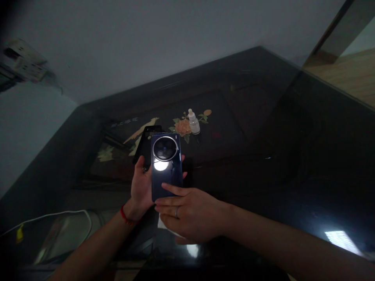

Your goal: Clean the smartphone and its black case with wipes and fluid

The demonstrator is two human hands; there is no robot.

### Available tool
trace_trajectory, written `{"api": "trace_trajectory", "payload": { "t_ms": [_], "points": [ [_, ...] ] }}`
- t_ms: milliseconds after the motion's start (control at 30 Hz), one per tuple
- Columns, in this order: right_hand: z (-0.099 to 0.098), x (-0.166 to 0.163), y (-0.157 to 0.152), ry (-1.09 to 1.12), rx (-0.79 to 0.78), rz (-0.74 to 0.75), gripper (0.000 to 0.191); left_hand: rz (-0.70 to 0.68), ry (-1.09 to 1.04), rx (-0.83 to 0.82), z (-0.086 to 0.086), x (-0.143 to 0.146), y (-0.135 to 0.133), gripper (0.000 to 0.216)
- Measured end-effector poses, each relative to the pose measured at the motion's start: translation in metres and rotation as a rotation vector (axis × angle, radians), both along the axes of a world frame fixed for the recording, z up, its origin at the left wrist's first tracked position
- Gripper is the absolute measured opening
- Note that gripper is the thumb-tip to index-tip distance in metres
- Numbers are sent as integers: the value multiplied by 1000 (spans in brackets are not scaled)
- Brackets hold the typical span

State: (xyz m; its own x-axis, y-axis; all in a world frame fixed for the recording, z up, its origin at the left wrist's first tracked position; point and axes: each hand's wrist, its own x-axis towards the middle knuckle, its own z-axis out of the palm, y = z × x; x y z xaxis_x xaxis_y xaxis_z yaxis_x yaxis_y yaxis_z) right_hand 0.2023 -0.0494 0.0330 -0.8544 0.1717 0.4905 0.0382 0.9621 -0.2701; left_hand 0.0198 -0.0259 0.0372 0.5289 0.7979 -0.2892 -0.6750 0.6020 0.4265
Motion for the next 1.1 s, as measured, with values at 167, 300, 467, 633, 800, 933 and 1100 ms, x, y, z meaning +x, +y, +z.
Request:
{"api": "trace_trajectory", "payload": {
  "t_ms": [167,300,467,633,800,933,1100],
  "points": [
    [11,23,23,416,-159,-302,35,-32,9,-16,4,1,1,74],
    [13,35,41,394,-105,-552,41,-18,-18,-11,4,3,0,68],
    [4,29,42,233,69,-434,38,50,13,-32,6,4,1,67],
    [3,18,30,120,117,-356,37,86,45,-56,10,5,3,71],
    [-3,7,16,62,64,-178,37,47,56,-36,7,6,1,70],
    [-4,4,12,1,13,-61,37,62,64,-28,5,8,0,67],
    [7,21,24,243,-58,-105,35,67,107,-16,1,5,-1,61]
  ]
}}
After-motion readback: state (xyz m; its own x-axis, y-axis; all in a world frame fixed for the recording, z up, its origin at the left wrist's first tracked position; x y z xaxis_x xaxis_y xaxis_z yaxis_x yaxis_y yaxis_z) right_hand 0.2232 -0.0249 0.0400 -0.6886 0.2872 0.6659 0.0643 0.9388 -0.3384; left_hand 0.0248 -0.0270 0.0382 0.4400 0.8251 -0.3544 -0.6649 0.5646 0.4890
